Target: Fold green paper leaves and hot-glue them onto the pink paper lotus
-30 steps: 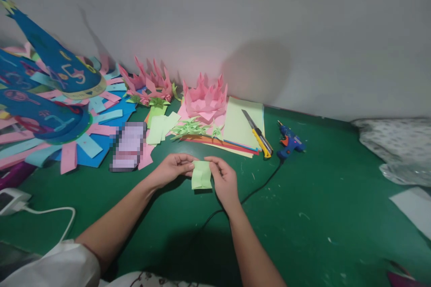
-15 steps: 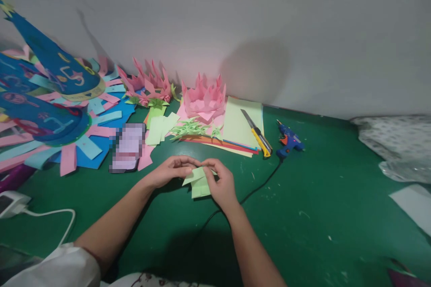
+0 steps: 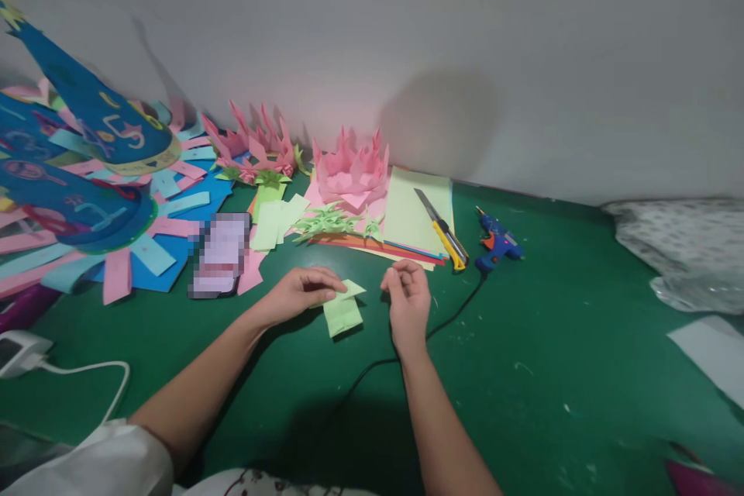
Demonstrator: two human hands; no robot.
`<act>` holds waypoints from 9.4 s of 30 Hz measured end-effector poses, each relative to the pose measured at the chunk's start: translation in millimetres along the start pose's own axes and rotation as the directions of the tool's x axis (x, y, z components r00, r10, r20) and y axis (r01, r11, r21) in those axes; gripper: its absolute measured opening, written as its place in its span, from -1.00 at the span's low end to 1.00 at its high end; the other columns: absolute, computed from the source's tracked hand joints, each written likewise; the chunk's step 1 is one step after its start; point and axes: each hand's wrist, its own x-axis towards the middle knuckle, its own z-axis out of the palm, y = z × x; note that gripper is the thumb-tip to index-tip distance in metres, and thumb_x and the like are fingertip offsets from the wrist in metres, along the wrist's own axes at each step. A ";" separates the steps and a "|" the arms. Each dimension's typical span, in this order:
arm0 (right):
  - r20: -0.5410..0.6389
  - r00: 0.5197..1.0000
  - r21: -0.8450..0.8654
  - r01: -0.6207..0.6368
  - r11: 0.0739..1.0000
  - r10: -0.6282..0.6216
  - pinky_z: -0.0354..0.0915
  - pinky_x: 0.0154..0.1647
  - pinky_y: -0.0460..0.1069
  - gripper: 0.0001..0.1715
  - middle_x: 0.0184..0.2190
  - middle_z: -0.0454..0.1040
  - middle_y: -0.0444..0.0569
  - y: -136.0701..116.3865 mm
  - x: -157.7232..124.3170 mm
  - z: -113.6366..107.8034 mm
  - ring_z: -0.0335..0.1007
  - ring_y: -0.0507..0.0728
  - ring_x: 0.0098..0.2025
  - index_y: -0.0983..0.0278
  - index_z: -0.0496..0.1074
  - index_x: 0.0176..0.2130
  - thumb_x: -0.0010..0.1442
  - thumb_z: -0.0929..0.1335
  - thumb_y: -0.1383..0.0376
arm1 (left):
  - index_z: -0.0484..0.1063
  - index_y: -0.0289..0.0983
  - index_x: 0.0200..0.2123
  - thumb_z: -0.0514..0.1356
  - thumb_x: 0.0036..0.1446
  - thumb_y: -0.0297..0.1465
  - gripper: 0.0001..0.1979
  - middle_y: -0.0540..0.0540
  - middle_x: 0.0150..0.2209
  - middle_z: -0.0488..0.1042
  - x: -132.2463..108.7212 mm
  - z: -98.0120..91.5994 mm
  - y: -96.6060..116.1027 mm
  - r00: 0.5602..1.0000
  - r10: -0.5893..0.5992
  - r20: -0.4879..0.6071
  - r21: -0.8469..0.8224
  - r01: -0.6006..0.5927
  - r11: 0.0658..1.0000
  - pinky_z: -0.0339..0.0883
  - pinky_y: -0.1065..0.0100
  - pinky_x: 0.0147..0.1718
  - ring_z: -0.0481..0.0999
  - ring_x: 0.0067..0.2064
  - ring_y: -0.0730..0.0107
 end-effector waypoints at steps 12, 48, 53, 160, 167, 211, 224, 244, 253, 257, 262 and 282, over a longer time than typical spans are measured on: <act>0.261 0.965 -0.279 0.041 0.959 0.035 0.31 -0.38 -0.04 -0.80 -0.49 0.48 -0.09 -2.9 -13.2 10.5 0.37 0.08 -0.44 0.26 0.45 -0.45 0.04 0.37 0.16 | 0.40 -0.32 -0.29 0.28 -0.10 -0.32 -0.72 -0.01 -0.42 0.39 2.9 10.1 -13.1 0.988 -0.082 -0.130 -0.078 0.072 0.994 0.21 0.47 -0.39 0.35 -0.39 0.50; 0.234 0.966 -0.410 0.204 0.889 -0.114 0.27 -0.27 0.01 -0.81 -0.30 0.44 -0.04 3.6 -15.6 14.1 0.32 0.13 -0.29 0.21 0.40 -0.23 0.09 0.32 0.24 | 0.26 -0.32 -0.32 0.23 -0.08 -0.09 -0.57 0.03 -0.42 0.37 3.6 39.9 -14.8 0.955 -0.252 -0.156 -0.481 0.150 0.864 0.32 0.40 -0.36 0.44 -0.40 0.49; 0.246 0.968 -0.367 0.143 0.919 -0.052 0.30 -0.25 0.02 -0.79 -0.27 0.44 -0.02 5.8 -15.2 13.0 0.35 0.13 -0.29 0.21 0.39 -0.22 0.10 0.32 0.22 | 0.28 -0.32 -0.34 0.22 -0.07 -0.08 -0.58 0.02 -0.43 0.38 4.0 38.8 -16.5 0.956 -0.244 -0.160 -0.451 0.150 0.880 0.31 0.39 -0.35 0.43 -0.38 0.46; 0.291 0.956 -0.307 0.116 0.945 -0.022 0.26 -0.39 -0.05 -0.81 -0.30 0.46 -0.07 -1.9 -18.0 14.6 0.33 0.06 -0.42 0.22 0.40 -0.23 0.12 0.28 0.26 | 0.49 -0.27 -0.35 0.20 -0.01 -0.36 -0.86 -0.09 -0.32 0.49 2.6 26.5 -13.4 0.870 0.057 -0.489 0.124 0.005 0.992 0.26 0.40 -0.31 0.42 -0.31 0.37; 0.258 0.966 -0.305 0.112 0.946 -0.031 0.26 -0.36 -0.07 -0.82 -0.33 0.47 -0.08 -3.0 -18.5 16.0 0.35 0.06 -0.37 0.23 0.41 -0.26 0.15 0.28 0.22 | 0.49 -0.24 -0.32 0.16 0.02 -0.45 -0.86 -0.09 -0.29 0.49 0.0 28.9 -9.5 0.882 0.183 -0.434 0.305 -0.047 0.951 0.25 0.39 -0.28 0.43 -0.25 0.36; 0.140 0.990 -0.307 0.070 0.949 -0.028 0.25 -0.41 -0.08 -0.88 -0.43 0.42 -0.10 -0.5 -22.2 20.2 0.35 0.05 -0.40 0.25 0.36 -0.35 0.09 0.33 0.24 | 0.39 -0.27 -0.39 0.14 0.00 -0.46 -0.94 -0.01 -0.43 0.44 -4.1 42.5 -8.4 0.880 0.199 -0.431 0.424 0.002 0.906 0.22 0.43 -0.38 0.35 -0.42 0.47; 0.128 0.992 -0.344 0.061 0.937 -0.017 0.24 -0.44 -0.08 -0.84 -0.46 0.44 -0.09 0.0 -21.4 18.7 0.34 0.05 -0.43 0.26 0.38 -0.39 0.09 0.33 0.20 | 0.41 -0.26 -0.38 0.12 0.02 -0.46 -0.92 0.00 -0.45 0.44 -3.3 40.8 -9.9 0.893 0.200 -0.404 0.434 -0.005 0.901 0.19 0.44 -0.43 0.34 -0.43 0.48; 0.195 0.981 -0.195 0.036 0.980 0.003 0.32 -0.27 -0.04 -0.77 -0.36 0.36 -0.10 1.5 -20.5 21.4 0.36 0.05 -0.30 0.23 0.26 -0.25 -0.01 0.30 0.37 | 0.18 -0.25 -0.41 0.12 -0.03 -0.44 -0.89 0.10 -0.52 0.21 -4.4 41.7 -6.8 0.874 0.147 -0.463 0.377 0.045 0.925 0.11 0.48 -0.49 0.20 -0.51 0.56; 0.093 0.996 -0.140 -0.002 0.990 0.015 0.26 -0.38 -0.09 -0.68 -0.46 0.28 -0.20 5.8 -22.4 23.8 0.30 0.00 -0.42 0.20 0.11 -0.27 -0.05 0.28 0.42 | 0.09 -0.22 -0.34 0.16 -0.04 -0.40 -0.75 0.10 -0.45 0.27 -4.8 45.0 -6.5 0.883 0.070 -0.464 0.197 0.026 0.980 0.21 0.50 -0.47 0.33 -0.48 0.57; 0.109 0.994 -0.163 0.037 0.986 -0.019 0.26 -0.39 -0.09 -0.72 -0.45 0.27 -0.19 7.8 -20.8 23.0 0.29 0.00 -0.41 0.20 0.13 -0.28 -0.03 0.27 0.42 | 0.17 -0.25 -0.29 0.17 -0.06 -0.42 -0.75 0.09 -0.47 0.30 -3.5 43.2 -7.7 0.904 0.051 -0.424 0.169 0.024 0.985 0.21 0.52 -0.49 0.32 -0.48 0.58; 0.200 0.977 -0.175 0.108 0.979 -0.072 0.31 -0.26 -0.02 -0.65 -0.30 0.34 -0.08 5.4 -21.5 22.0 0.35 0.06 -0.26 0.19 0.14 -0.12 0.07 0.30 0.34 | 0.32 -0.30 -0.27 0.20 -0.06 -0.38 -0.76 0.01 -0.44 0.40 1.2 37.5 -13.6 0.891 -0.027 -0.452 0.065 0.063 0.996 0.26 0.50 -0.48 0.36 -0.45 0.53; 0.248 0.868 -0.631 0.482 0.608 -0.430 0.21 -0.17 0.14 -0.71 -0.25 0.30 0.00 -3.8 -21.2 16.6 0.24 0.20 -0.20 0.18 0.38 -0.23 0.02 0.40 0.14 | 0.33 -0.35 -0.29 0.18 -0.03 -0.09 -0.59 0.01 -0.53 0.43 5.4 30.7 -13.9 0.880 -0.150 -0.451 -0.258 0.033 0.966 0.25 0.47 -0.59 0.37 -0.58 0.53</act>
